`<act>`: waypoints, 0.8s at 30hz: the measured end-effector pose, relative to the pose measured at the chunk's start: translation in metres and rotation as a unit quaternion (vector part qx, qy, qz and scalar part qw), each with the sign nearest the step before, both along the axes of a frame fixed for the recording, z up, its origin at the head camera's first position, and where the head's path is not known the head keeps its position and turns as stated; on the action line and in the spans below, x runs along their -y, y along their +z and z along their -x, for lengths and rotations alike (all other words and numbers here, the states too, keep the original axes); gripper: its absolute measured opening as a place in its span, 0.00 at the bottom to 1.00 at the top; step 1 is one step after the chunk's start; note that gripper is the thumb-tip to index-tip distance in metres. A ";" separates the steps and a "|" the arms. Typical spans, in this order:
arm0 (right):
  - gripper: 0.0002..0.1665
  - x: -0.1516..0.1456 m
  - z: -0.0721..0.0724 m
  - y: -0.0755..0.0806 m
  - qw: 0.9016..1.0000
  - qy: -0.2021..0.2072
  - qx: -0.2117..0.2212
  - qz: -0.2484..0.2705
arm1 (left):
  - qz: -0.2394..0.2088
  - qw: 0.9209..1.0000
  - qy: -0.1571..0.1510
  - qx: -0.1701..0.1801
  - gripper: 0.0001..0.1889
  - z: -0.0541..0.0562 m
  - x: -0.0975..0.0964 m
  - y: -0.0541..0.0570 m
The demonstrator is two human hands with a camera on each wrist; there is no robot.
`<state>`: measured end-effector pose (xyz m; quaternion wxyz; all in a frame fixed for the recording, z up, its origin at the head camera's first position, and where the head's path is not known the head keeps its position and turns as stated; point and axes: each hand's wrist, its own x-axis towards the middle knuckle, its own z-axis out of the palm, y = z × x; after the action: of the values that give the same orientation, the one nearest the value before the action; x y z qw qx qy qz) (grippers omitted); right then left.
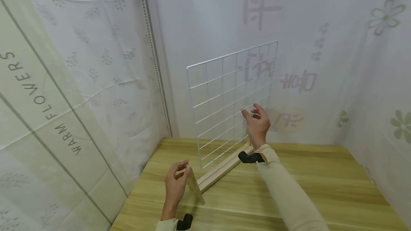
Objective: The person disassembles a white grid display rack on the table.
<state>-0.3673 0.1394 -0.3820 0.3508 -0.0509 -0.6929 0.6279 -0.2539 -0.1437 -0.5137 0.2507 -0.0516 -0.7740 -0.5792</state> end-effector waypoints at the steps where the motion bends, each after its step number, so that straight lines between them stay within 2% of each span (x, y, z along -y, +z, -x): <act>1: 0.32 -0.003 -0.001 -0.001 1.000 -0.003 -0.002 -0.006 | -0.001 1.000 0.003 0.002 0.12 0.000 0.000 0.000; 9: 0.31 -0.033 -0.010 -0.016 0.997 -0.029 -0.029 -0.062 | -0.015 1.000 0.001 0.000 0.13 0.004 0.002 -0.006; 18: 0.31 -0.064 -0.015 -0.040 0.987 -0.014 -0.006 -0.157 | -0.019 1.000 -0.015 -0.002 0.12 0.002 0.001 -0.001; 24: 0.31 -0.086 -0.016 -0.058 0.981 -0.024 0.004 -0.194 | -0.026 0.999 -0.025 0.003 0.12 0.003 0.000 -0.001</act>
<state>-0.3512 0.2251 -0.4405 0.3663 -0.0014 -0.8017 0.4723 -0.2573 -0.1440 -0.5152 0.2348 -0.0627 -0.7578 -0.6055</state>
